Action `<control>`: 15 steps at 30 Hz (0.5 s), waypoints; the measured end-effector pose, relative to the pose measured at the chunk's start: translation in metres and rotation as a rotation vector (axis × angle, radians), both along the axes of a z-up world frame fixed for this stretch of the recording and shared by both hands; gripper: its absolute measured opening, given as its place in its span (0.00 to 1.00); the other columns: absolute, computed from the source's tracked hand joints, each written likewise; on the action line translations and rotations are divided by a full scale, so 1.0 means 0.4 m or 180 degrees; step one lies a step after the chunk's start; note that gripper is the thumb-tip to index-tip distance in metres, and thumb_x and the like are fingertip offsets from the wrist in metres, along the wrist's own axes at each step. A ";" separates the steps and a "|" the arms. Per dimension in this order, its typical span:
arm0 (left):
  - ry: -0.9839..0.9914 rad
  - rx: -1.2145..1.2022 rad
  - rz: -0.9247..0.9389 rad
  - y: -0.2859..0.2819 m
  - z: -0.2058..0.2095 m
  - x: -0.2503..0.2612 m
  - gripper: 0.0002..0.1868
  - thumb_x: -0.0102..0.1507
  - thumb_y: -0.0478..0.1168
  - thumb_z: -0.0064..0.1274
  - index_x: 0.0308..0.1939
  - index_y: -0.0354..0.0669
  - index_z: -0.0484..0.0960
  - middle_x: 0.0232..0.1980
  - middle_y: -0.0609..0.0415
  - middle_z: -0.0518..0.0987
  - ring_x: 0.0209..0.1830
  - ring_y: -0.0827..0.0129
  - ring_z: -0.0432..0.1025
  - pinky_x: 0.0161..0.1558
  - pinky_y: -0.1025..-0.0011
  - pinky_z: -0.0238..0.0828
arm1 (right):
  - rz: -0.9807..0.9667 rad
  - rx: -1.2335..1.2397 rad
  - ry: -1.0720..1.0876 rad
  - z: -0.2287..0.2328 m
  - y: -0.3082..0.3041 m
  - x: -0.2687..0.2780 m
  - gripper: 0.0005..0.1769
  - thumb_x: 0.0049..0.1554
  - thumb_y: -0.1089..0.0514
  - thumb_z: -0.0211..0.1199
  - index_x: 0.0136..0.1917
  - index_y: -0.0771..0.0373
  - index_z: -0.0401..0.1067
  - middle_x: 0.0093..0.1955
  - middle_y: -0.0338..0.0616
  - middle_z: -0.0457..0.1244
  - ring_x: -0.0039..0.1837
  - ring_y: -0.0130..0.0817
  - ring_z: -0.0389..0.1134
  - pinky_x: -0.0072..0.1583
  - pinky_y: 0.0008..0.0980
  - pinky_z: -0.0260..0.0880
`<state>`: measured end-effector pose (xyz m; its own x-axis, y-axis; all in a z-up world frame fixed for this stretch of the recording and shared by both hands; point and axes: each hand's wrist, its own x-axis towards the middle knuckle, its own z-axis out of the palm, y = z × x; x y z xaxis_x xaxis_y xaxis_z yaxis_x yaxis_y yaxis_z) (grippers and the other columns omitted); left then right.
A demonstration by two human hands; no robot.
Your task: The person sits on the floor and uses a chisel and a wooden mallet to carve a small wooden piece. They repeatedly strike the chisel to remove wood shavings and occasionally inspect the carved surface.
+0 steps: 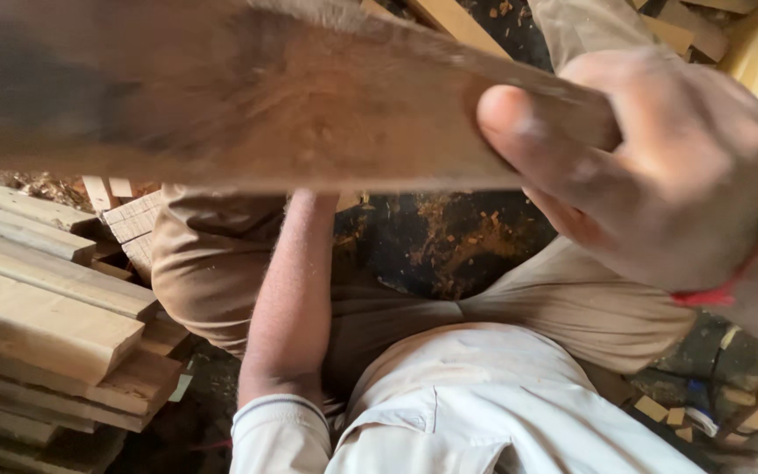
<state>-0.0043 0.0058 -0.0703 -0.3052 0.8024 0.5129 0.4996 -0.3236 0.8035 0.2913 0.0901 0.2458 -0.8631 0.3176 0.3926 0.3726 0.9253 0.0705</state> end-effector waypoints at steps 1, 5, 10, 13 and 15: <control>0.0017 0.0012 0.0004 -0.002 0.001 -0.005 0.14 0.68 0.43 0.58 0.54 0.45 0.74 0.50 0.57 0.77 0.51 0.66 0.75 0.57 0.60 0.75 | 0.0034 -0.0058 0.0171 -0.002 0.005 -0.001 0.39 0.70 0.50 0.62 0.87 0.33 0.49 0.47 0.40 0.63 0.42 0.32 0.67 0.43 0.33 0.72; 0.0036 0.0015 -0.0003 0.015 0.001 -0.008 0.15 0.68 0.43 0.58 0.55 0.46 0.73 0.51 0.57 0.77 0.52 0.66 0.75 0.58 0.60 0.75 | 0.0041 0.0192 -0.0153 -0.001 0.015 -0.008 0.37 0.70 0.52 0.64 0.85 0.33 0.51 0.47 0.41 0.65 0.41 0.31 0.68 0.41 0.32 0.71; 0.0009 0.0004 -0.0037 0.049 -0.012 -0.010 0.15 0.69 0.44 0.58 0.56 0.46 0.73 0.52 0.57 0.77 0.53 0.65 0.74 0.58 0.60 0.75 | -0.0063 0.0111 -0.0340 0.029 0.010 -0.022 0.39 0.70 0.50 0.65 0.87 0.31 0.50 0.46 0.40 0.65 0.41 0.31 0.68 0.42 0.34 0.73; 0.0067 -0.0015 0.0016 -0.005 -0.003 -0.013 0.16 0.69 0.44 0.58 0.56 0.46 0.73 0.53 0.57 0.76 0.54 0.65 0.74 0.59 0.59 0.75 | 0.0061 -0.0071 -0.0068 0.062 0.006 -0.022 0.41 0.70 0.54 0.62 0.87 0.33 0.47 0.48 0.42 0.64 0.44 0.34 0.69 0.45 0.36 0.74; 0.0091 0.0027 0.0003 -0.006 -0.001 -0.020 0.16 0.69 0.45 0.58 0.56 0.46 0.73 0.53 0.57 0.76 0.54 0.65 0.74 0.59 0.59 0.75 | 0.0073 -0.0075 0.0040 0.062 0.016 -0.025 0.41 0.70 0.55 0.61 0.87 0.34 0.45 0.48 0.43 0.64 0.45 0.36 0.69 0.46 0.37 0.74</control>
